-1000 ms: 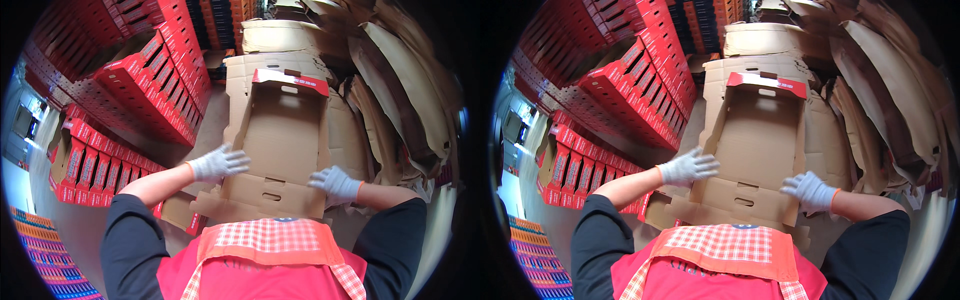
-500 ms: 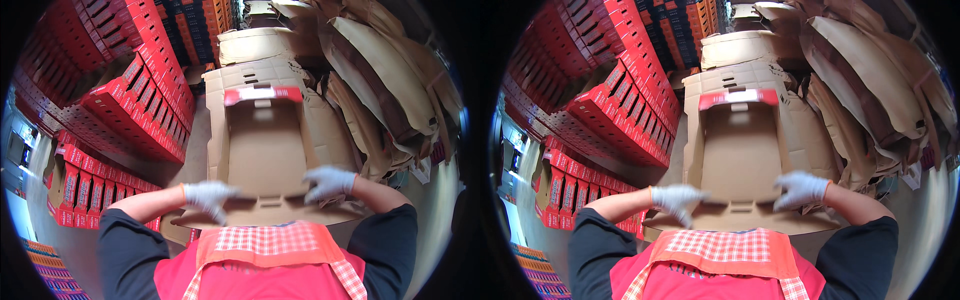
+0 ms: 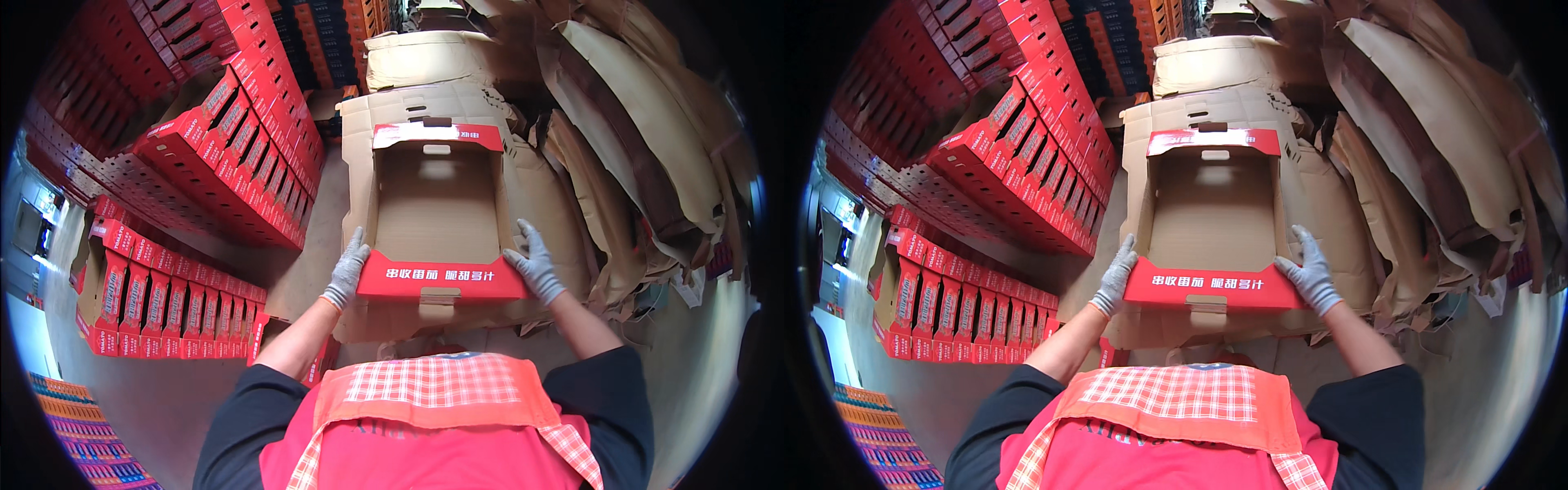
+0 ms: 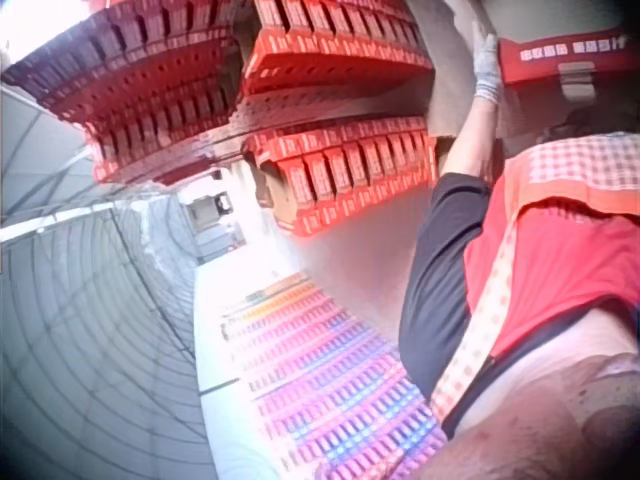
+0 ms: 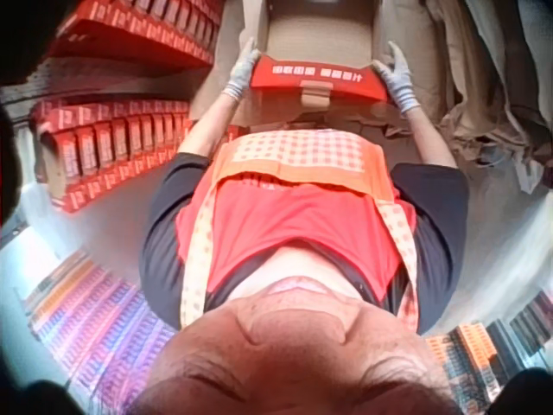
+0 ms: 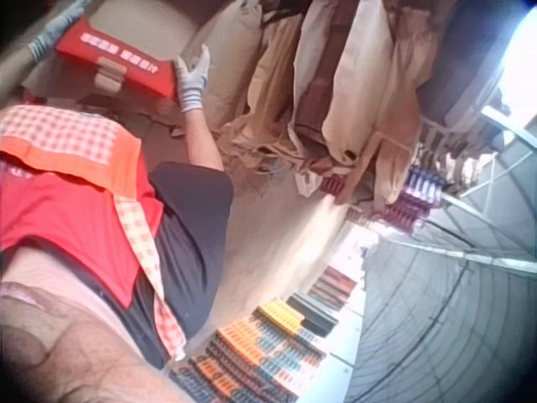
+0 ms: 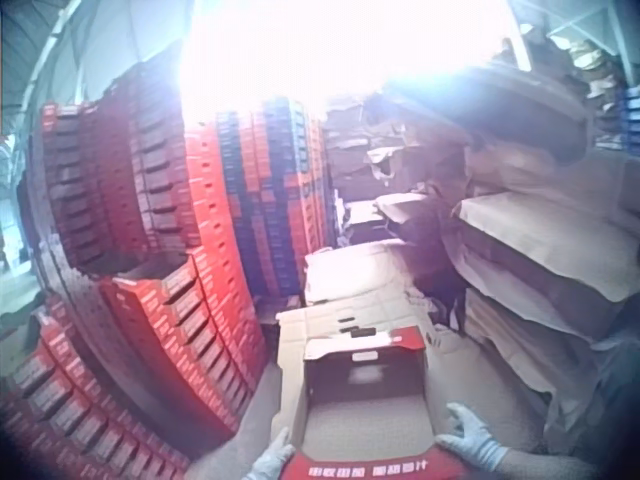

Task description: The person repeatedly picks up flat cardboard sheets, folds them into red rectangular boxes, and stacks the finished boxes on a growing pile. The process is continuous and repetitive throughout the clip.

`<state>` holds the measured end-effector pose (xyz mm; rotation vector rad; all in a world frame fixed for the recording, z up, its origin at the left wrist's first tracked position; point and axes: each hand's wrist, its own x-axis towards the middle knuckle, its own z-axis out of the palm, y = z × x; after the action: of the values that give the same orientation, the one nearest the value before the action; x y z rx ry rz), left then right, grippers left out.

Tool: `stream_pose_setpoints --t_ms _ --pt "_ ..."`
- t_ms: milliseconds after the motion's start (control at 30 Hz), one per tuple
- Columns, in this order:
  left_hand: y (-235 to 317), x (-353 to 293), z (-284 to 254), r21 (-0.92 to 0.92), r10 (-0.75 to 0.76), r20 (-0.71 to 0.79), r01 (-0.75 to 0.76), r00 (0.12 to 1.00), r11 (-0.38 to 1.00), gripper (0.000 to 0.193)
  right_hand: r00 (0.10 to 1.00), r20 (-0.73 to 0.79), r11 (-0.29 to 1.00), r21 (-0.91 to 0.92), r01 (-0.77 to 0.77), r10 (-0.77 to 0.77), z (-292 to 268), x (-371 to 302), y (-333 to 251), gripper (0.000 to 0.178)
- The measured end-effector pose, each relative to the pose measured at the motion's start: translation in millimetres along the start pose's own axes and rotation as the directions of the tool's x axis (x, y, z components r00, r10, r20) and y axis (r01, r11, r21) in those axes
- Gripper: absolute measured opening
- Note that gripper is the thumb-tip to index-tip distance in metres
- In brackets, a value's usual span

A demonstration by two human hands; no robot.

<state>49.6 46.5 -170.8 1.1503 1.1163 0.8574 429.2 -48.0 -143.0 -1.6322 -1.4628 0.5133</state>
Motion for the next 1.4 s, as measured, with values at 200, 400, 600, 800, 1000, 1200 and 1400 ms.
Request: stream_pose_setpoints --t_ms 200,400,600,800,1000,1200,1400 --pt "-16.1 -0.2 35.0 -0.663 -0.068 -0.019 0.038 0.998 0.748 0.082 0.78 0.276 0.297 0.813 -0.501 0.562 -12.9 27.8 29.1 0.031" --pt "-29.5 -23.5 101.3 -0.91 -0.314 0.223 0.313 0.923 0.273 0.031 0.948 0.306 0.862 0.454 -0.227 0.089 -96.9 90.9 -145.8 0.062" --pt "-45.3 -44.1 133.1 -0.212 -0.348 0.698 0.645 0.626 0.735 0.035 0.757 0.545 0.701 -0.379 0.605 -0.359 -50.8 64.0 -271.9 0.067" --pt "101.8 -103.2 93.5 0.501 0.797 0.502 -0.864 0.336 0.048 0.072 0.82 -0.107 0.825 -0.004 0.565 -0.562 -6.0 97.3 -227.9 0.038" --pt "230.7 -38.5 108.0 0.794 0.56 0.501 -0.608 0.66 0.005 0.111 0.804 -0.178 0.803 -0.334 0.493 -0.568 -24.0 99.2 -229.1 0.031" --pt "217.9 -27.3 103.2 0.749 0.637 0.525 -0.662 0.564 -0.032 0.099 0.87 0.188 0.739 -0.465 0.488 -0.456 -64.7 95.5 -229.3 0.024" --pt "229.1 -34.0 100.6 0.758 0.43 0.572 -0.651 0.699 0.05 0.102 0.642 0.536 0.36 -0.541 0.76 -0.549 -51.9 122.5 -235.6 0.028"
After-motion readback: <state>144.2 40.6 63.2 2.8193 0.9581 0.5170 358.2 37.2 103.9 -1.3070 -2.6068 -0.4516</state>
